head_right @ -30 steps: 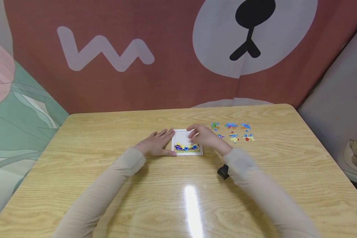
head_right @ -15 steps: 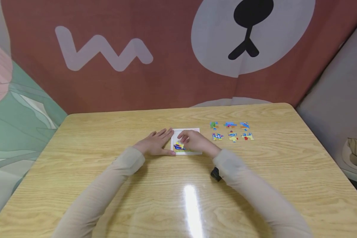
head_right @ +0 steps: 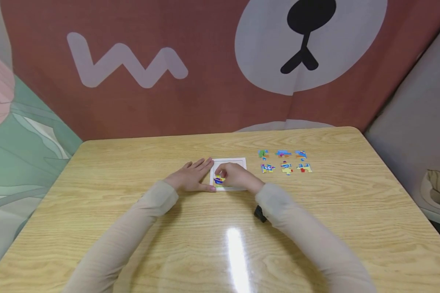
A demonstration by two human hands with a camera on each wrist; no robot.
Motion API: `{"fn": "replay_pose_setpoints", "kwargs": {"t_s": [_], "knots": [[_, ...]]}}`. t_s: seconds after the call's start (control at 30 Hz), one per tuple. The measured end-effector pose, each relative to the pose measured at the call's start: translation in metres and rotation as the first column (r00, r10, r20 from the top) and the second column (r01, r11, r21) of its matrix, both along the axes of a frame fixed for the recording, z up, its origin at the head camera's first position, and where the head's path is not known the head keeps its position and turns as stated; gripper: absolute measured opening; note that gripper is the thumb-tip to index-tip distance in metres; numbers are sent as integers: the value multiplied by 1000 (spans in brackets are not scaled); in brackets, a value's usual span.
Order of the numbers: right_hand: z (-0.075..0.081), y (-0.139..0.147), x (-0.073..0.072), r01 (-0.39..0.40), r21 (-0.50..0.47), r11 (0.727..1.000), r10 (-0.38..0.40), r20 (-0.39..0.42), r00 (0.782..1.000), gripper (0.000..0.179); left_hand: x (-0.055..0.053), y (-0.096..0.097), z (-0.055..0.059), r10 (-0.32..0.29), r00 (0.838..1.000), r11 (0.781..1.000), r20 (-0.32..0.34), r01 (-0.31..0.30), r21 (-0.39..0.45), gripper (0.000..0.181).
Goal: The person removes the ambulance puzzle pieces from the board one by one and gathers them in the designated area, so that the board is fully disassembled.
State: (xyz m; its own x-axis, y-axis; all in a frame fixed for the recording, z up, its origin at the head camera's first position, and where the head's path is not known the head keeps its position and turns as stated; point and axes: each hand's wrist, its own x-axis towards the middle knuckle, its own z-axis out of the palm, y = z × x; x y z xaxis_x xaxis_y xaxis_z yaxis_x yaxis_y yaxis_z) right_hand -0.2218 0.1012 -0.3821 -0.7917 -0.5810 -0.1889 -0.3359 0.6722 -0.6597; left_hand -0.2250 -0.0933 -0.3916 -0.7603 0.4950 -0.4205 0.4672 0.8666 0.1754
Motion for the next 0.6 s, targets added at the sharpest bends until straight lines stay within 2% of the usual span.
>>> {"fn": "replay_pose_setpoints", "kwargs": {"t_s": [0.3,0.6], "knots": [[4,-1,0,20,12,1000,-20,76,997,39,0,0,0,-1,1000,1000,-5,1,-1,97],[2,-2,0,11,11,1000,-12,86,996,39,0,0,0,0,1000,1000,6,0,-4,97]]}}
